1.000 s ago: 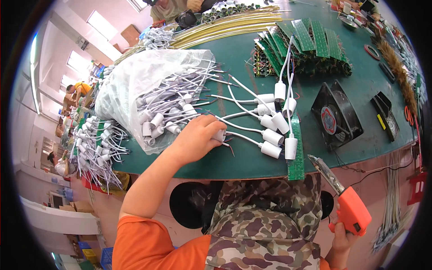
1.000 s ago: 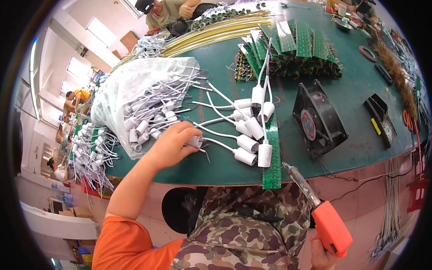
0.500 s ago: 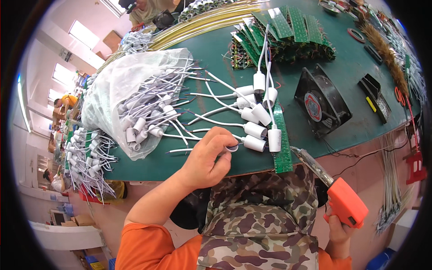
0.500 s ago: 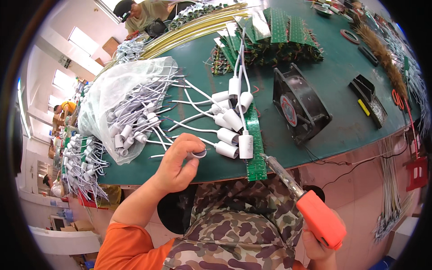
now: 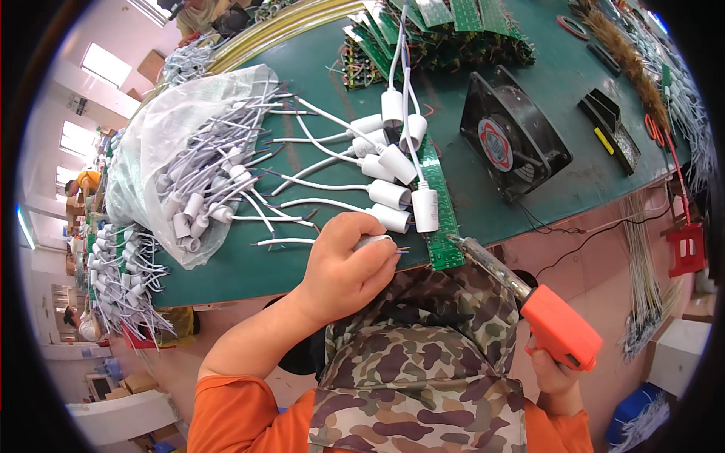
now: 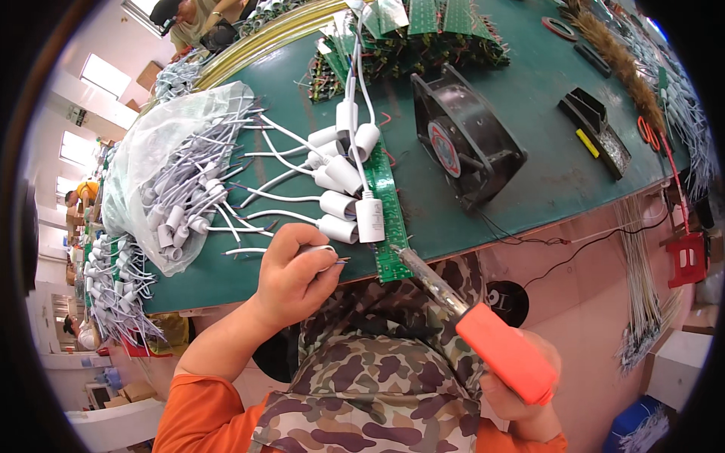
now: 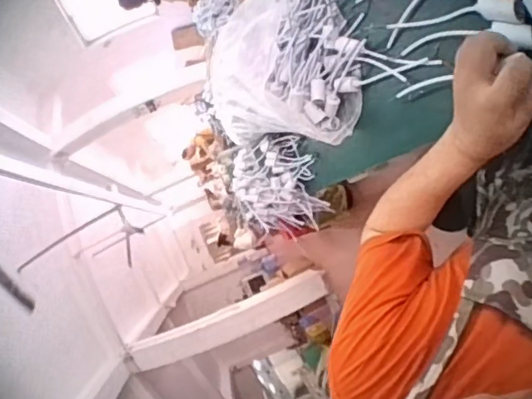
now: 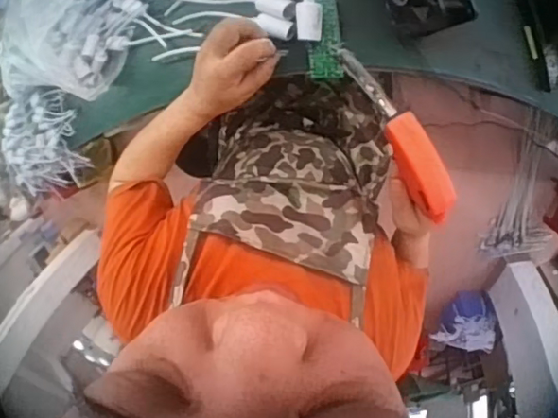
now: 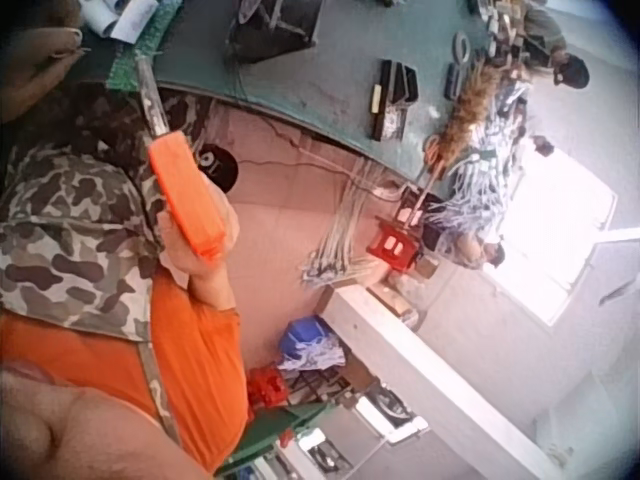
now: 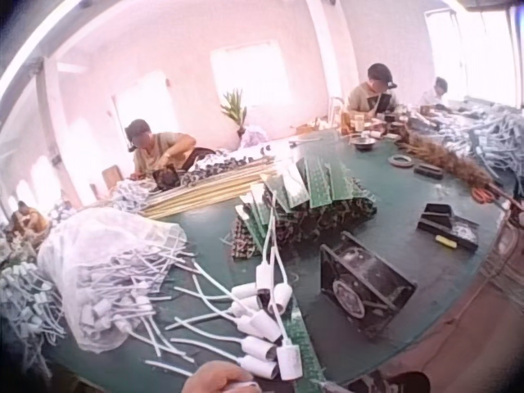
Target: The person solders wired components onto circuit boards using a soldering iron.
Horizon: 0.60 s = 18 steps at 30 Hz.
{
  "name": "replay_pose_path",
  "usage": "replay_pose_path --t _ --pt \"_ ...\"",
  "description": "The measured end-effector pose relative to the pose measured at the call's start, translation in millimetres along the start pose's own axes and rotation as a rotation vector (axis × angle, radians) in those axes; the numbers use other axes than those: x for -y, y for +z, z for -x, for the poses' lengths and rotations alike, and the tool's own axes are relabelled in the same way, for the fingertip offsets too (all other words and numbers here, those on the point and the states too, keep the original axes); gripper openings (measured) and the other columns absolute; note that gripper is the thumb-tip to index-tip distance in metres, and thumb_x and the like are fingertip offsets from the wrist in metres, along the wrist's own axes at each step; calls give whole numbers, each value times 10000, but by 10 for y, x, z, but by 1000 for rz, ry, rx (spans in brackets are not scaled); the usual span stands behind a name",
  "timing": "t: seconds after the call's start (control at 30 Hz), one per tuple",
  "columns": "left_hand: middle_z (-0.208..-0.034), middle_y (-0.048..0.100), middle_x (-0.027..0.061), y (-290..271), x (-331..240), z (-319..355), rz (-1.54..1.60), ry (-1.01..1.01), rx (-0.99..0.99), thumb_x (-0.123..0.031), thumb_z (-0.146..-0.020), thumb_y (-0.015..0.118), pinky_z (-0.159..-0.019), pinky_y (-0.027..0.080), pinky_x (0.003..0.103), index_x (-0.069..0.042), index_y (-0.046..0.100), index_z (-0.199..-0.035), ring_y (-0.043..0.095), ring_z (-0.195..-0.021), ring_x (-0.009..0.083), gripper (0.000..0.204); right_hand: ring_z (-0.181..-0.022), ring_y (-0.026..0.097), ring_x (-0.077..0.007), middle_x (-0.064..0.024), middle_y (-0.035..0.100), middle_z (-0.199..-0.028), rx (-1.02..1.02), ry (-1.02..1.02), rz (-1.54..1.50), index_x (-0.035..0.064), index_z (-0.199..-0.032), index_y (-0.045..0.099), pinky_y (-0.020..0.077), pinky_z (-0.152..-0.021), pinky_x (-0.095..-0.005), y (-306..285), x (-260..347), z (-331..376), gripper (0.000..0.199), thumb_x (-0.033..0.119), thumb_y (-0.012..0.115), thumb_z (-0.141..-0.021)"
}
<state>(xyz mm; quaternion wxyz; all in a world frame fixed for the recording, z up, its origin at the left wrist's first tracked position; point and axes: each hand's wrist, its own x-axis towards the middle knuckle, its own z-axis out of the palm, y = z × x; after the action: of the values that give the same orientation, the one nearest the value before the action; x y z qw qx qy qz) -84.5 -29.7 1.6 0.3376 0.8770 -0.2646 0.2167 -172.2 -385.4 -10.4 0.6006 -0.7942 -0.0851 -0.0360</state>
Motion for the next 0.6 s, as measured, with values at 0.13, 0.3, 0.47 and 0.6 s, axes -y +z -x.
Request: replay_pose_path --t 0.13,0.3,0.47,0.6 --pt "-1014 593 115 87 -33 -40 -82 111 31 -11 -723 797 -706 478 403 -79 656 -982 587 -839 304 303 -685 645 -251 -50 677 -853 24 -22 23 28 -1036 709 533 -660 -348 -20 -120 120 309 238 797 -826" --pt "-1017 593 113 161 -68 -42 -118 177 45 16 -696 804 -695 474 398 -77 657 -999 581 -833 296 350 -718 667 -266 -61 695 -945 139 -131 126 9 -1193 679 540 -666 -356 -134 -165 123 454 230 797 -814" --pt "-1001 585 96 214 -65 -59 -124 227 40 1 -641 795 -692 457 395 -79 655 -986 584 -825 278 381 -760 699 -285 -78 708 -1034 165 -310 357 12 -1214 674 549 -659 -374 -96 -145 42 470 210 791 -803" --pt "-995 580 91 226 -58 -52 -138 230 35 -3 -635 793 -690 454 395 -78 656 -973 585 -819 274 372 -740 695 -281 -84 704 -1048 142 -304 311 0 -1230 660 545 -642 -369 -63 -144 3 493 193 784 -794"
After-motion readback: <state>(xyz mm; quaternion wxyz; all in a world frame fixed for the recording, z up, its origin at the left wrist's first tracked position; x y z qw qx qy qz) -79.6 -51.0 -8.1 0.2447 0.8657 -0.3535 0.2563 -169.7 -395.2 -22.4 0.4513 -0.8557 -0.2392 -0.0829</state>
